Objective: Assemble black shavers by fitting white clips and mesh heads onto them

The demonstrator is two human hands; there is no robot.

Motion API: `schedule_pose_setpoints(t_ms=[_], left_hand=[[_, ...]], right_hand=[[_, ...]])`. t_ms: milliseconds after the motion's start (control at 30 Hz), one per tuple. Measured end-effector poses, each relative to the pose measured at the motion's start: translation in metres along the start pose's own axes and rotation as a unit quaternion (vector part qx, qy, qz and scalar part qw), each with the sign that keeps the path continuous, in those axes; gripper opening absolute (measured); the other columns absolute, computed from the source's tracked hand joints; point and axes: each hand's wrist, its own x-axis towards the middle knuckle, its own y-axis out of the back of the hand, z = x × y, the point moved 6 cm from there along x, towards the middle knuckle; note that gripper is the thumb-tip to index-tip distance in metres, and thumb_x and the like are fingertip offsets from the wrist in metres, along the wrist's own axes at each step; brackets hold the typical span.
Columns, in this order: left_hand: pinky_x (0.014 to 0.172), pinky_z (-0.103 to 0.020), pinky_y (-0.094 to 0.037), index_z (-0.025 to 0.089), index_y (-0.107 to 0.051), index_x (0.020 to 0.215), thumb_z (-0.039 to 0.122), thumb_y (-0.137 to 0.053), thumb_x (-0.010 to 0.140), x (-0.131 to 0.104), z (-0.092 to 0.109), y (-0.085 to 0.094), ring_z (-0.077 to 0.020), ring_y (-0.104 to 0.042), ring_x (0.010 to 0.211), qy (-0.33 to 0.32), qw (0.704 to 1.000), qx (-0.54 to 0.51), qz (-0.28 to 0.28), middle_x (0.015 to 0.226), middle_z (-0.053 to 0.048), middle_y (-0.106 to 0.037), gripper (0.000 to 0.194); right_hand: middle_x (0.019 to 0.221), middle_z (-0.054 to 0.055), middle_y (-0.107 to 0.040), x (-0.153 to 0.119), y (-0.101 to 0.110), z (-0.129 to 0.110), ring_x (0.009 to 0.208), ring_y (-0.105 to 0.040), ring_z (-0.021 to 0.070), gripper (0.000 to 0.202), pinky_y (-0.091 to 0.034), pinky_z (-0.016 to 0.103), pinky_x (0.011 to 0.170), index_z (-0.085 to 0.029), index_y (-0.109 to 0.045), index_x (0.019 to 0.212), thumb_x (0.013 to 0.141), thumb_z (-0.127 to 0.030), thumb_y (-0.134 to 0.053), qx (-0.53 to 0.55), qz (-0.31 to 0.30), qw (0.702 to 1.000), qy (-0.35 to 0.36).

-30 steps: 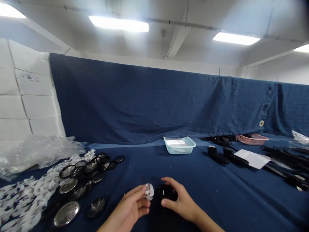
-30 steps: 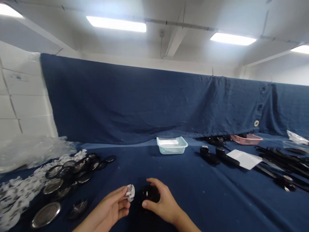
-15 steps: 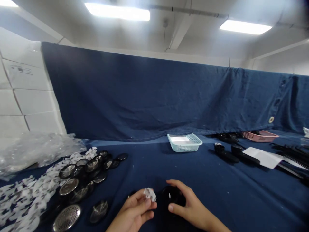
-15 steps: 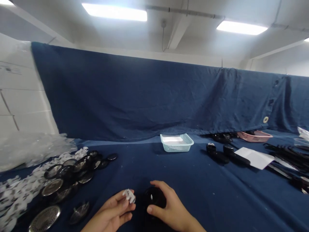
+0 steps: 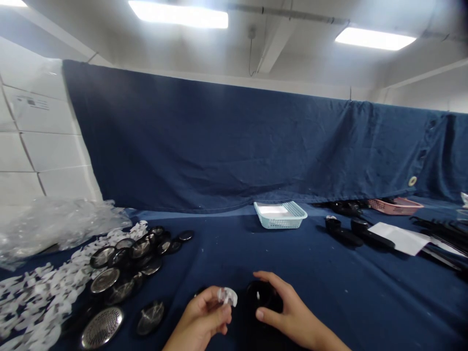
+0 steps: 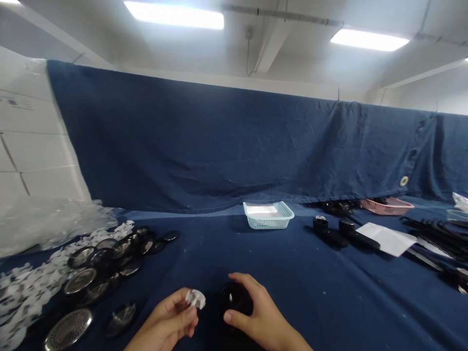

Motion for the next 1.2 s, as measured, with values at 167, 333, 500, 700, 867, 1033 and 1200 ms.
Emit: schedule_pose_setpoints(t_ms=[167,333,500,700,867,1033,1200], left_hand=[[0.050,-0.021,-0.041,0.017,-0.071,0.082,0.042,-0.088,0.056,0.000,0.002,0.000,-0.0117,-0.054,0.058,-0.012,0.999,0.052,0.009,0.076,-0.002,-0.064,0.041],[0.062,-0.025,-0.046,0.020,-0.072,0.086,0.033,-0.081,0.066,-0.008,0.021,-0.002,-0.0174,-0.060,0.067,-0.118,0.959,0.255,0.041,0.075,-0.003,-0.068,0.026],[0.074,-0.027,-0.049,0.027,-0.074,0.086,0.020,-0.074,0.073,-0.022,0.037,-0.010,-0.0227,-0.066,0.079,-0.253,0.864,0.429,0.070,0.090,-0.005,-0.072,0.015],[0.084,-0.026,-0.049,0.031,-0.075,0.095,0.017,-0.064,0.080,-0.030,0.037,-0.022,-0.0243,-0.067,0.092,-0.314,0.811,0.492,0.035,0.100,-0.005,-0.072,0.023],[0.083,-0.027,-0.050,0.030,-0.076,0.088,0.017,-0.063,0.081,-0.033,0.040,-0.025,-0.0251,-0.067,0.091,-0.310,0.805,0.504,0.029,0.098,-0.006,-0.072,0.019],[0.083,-0.029,-0.050,0.030,-0.077,0.085,0.015,-0.064,0.078,-0.036,0.041,-0.024,-0.0264,-0.067,0.091,-0.313,0.815,0.486,0.038,0.098,-0.007,-0.072,0.021],[0.083,-0.027,-0.052,0.029,-0.075,0.086,0.008,-0.066,0.073,-0.039,0.043,-0.020,-0.0253,-0.069,0.089,-0.344,0.832,0.430,0.070,0.094,-0.006,-0.075,0.026]], right_hand=[[0.136,0.006,-0.054,-0.001,0.001,-0.004,0.124,-0.049,0.0292,0.064,-0.038,0.045,0.105,-0.033,-0.049,0.134,0.077,-0.050,-0.071,-0.002,0.003,1.000,0.003],[0.135,0.008,-0.055,-0.002,0.002,-0.008,0.123,-0.051,0.0303,0.063,-0.039,0.046,0.105,-0.031,-0.050,0.133,0.077,-0.050,-0.070,0.002,0.007,1.000,0.019],[0.135,0.008,-0.055,-0.001,0.002,-0.006,0.124,-0.051,0.0304,0.064,-0.039,0.047,0.106,-0.031,-0.050,0.134,0.076,-0.050,-0.071,-0.001,0.008,1.000,0.022],[0.139,0.007,-0.052,-0.003,0.000,-0.004,0.126,-0.048,0.0304,0.065,-0.038,0.046,0.107,-0.033,-0.049,0.135,0.076,-0.051,-0.070,-0.004,0.001,1.000,0.013],[0.140,0.006,-0.051,-0.004,0.000,-0.006,0.129,-0.046,0.0291,0.064,-0.035,0.045,0.109,-0.033,-0.048,0.135,0.077,-0.050,-0.070,-0.001,-0.006,1.000,0.005],[0.141,0.006,-0.050,-0.004,0.000,-0.005,0.130,-0.045,0.0296,0.064,-0.035,0.047,0.109,-0.034,-0.048,0.135,0.078,-0.050,-0.070,0.000,-0.006,1.000,0.003],[0.141,0.007,-0.050,-0.004,0.000,-0.005,0.129,-0.045,0.0302,0.064,-0.035,0.047,0.109,-0.032,-0.048,0.136,0.078,-0.050,-0.069,-0.003,-0.005,1.000,0.005]])
